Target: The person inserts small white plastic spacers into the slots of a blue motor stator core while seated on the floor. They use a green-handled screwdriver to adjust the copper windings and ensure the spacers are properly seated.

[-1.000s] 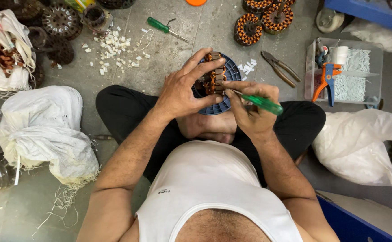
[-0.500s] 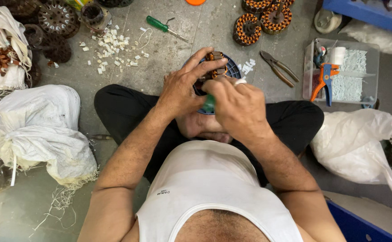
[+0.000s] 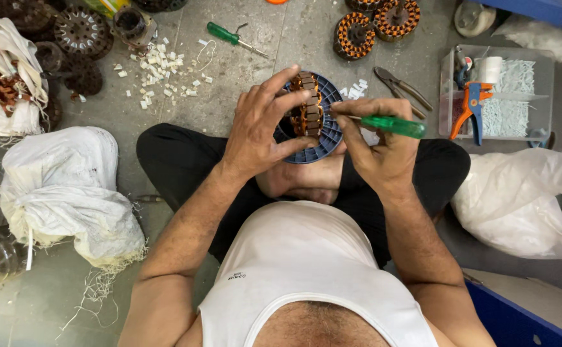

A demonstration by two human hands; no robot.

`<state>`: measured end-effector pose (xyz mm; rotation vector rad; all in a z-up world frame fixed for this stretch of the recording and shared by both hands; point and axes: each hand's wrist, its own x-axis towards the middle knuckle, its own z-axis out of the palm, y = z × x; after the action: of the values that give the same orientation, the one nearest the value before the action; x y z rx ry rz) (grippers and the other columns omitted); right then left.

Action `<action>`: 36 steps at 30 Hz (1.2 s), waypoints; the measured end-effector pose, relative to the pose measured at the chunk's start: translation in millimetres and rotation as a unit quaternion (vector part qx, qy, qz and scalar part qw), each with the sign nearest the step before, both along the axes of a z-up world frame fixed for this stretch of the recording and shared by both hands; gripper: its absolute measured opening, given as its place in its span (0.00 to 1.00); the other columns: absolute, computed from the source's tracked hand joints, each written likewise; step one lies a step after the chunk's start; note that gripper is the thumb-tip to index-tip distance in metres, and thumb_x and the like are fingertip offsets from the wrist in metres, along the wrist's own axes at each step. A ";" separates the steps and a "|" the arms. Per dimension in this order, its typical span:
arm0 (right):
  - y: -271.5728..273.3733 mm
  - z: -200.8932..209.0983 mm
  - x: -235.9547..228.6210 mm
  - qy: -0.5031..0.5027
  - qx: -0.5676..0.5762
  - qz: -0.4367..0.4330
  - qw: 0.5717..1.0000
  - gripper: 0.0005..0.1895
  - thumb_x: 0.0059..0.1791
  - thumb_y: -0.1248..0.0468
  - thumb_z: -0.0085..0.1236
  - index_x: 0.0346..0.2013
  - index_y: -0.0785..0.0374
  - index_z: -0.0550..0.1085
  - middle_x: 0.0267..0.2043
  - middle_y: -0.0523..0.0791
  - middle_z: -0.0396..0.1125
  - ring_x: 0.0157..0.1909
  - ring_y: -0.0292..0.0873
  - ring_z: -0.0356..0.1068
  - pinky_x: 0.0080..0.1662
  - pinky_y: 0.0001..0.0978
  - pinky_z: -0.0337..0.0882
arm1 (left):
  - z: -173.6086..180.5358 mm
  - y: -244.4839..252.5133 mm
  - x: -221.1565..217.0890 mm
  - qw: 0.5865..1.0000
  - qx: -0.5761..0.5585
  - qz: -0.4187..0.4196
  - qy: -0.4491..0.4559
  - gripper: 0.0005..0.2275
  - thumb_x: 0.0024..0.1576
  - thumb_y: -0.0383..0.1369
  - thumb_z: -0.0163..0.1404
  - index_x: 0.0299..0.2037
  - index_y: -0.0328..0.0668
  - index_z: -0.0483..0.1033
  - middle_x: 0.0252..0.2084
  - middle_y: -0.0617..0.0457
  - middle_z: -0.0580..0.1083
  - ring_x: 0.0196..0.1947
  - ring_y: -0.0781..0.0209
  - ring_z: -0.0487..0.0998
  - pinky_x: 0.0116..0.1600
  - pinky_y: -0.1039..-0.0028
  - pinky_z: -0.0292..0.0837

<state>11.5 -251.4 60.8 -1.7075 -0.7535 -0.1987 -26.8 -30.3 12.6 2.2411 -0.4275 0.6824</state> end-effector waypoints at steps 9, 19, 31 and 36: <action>-1.9 -22.7 2.0 -0.010 -0.001 -0.003 1.000 0.19 0.55 0.79 0.60 0.50 0.65 0.60 0.49 0.53 0.75 0.49 0.40 0.77 0.41 0.20 0.74 | -9.3 0.5 9.2 0.998 -0.008 -0.051 -0.044 0.21 0.50 0.45 0.70 0.47 0.57 0.72 0.69 0.58 0.65 0.62 0.57 0.74 0.64 0.62 0.78; 4.7 -23.9 4.9 -0.086 -0.078 -0.040 0.992 0.18 0.54 0.77 0.62 0.47 0.67 0.61 0.45 0.52 0.77 0.39 0.40 0.78 0.37 0.26 0.76 | -7.5 1.0 19.1 0.994 -0.033 -0.097 -0.048 0.22 0.48 0.44 0.71 0.39 0.55 0.67 0.66 0.59 0.68 0.61 0.56 0.75 0.57 0.71 0.84; 2.2 -20.6 16.9 0.074 0.012 -0.015 0.997 0.22 0.55 0.76 0.63 0.55 0.69 0.59 0.46 0.51 0.73 0.50 0.42 0.79 0.49 0.28 0.82 | -5.5 -0.5 19.8 0.994 -0.040 -0.094 -0.043 0.21 0.47 0.43 0.71 0.34 0.51 0.67 0.65 0.55 0.70 0.61 0.56 0.78 0.57 0.71 0.86; -0.5 -15.8 19.3 0.039 -0.029 -0.003 0.999 0.22 0.55 0.76 0.64 0.53 0.70 0.59 0.46 0.52 0.73 0.49 0.44 0.79 0.50 0.31 0.83 | -8.7 1.2 20.3 0.994 -0.019 -0.091 -0.064 0.21 0.48 0.44 0.71 0.35 0.50 0.68 0.65 0.56 0.70 0.62 0.56 0.77 0.58 0.70 0.85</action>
<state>30.8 -251.9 44.9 -1.7629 -0.7028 -0.1131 -6.5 -29.1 3.9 2.0986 -0.6665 0.7328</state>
